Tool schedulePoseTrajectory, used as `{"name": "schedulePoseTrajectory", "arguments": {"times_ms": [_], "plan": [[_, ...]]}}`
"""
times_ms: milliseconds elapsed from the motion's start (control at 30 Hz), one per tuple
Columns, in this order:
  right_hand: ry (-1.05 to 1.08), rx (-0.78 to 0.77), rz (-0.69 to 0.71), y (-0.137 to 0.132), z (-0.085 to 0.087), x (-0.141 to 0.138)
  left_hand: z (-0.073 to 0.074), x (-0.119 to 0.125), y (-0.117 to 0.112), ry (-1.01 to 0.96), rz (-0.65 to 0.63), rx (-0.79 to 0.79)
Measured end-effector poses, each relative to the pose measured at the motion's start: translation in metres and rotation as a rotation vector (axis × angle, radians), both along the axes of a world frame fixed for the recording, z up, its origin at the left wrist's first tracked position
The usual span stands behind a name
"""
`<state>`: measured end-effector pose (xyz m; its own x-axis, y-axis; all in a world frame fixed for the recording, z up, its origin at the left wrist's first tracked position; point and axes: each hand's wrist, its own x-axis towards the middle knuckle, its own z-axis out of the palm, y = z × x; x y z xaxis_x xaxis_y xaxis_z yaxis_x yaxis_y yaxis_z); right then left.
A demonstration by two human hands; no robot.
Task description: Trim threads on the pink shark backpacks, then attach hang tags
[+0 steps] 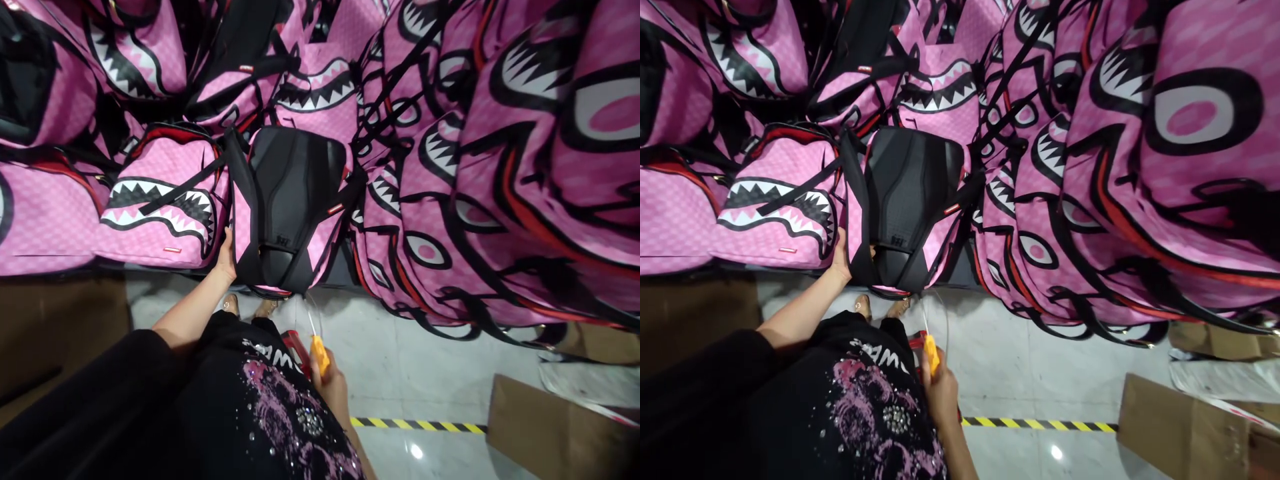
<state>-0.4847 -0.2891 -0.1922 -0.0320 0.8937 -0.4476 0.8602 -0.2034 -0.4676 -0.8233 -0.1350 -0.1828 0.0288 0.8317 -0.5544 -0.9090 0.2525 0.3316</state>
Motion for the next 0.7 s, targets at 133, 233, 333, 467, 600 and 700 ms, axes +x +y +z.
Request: {"name": "schedulePoseTrajectory", "arguments": {"times_ms": [133,233,333,467,600,700], "plan": [[-0.091,-0.148,0.093,-0.004,-0.004,-0.032,0.000,0.002,0.005,0.003,-0.006,0.023],[-0.179,-0.214,0.142,0.015,0.000,-0.060,0.006,0.004,0.007,0.071,-0.025,0.024],[-0.159,-0.182,0.140,0.024,0.003,-0.076,0.018,0.005,-0.009,0.359,-0.018,-0.048],[-0.075,-0.127,0.116,0.027,-0.006,-0.086,0.027,0.019,-0.051,1.426,-0.086,0.092],[-0.016,-0.129,0.083,0.032,-0.018,-0.097,0.008,0.044,-0.055,2.234,-0.745,0.639],[0.016,-0.119,0.067,0.031,-0.020,-0.098,-0.011,0.054,-0.033,2.425,-0.964,0.669]]}}
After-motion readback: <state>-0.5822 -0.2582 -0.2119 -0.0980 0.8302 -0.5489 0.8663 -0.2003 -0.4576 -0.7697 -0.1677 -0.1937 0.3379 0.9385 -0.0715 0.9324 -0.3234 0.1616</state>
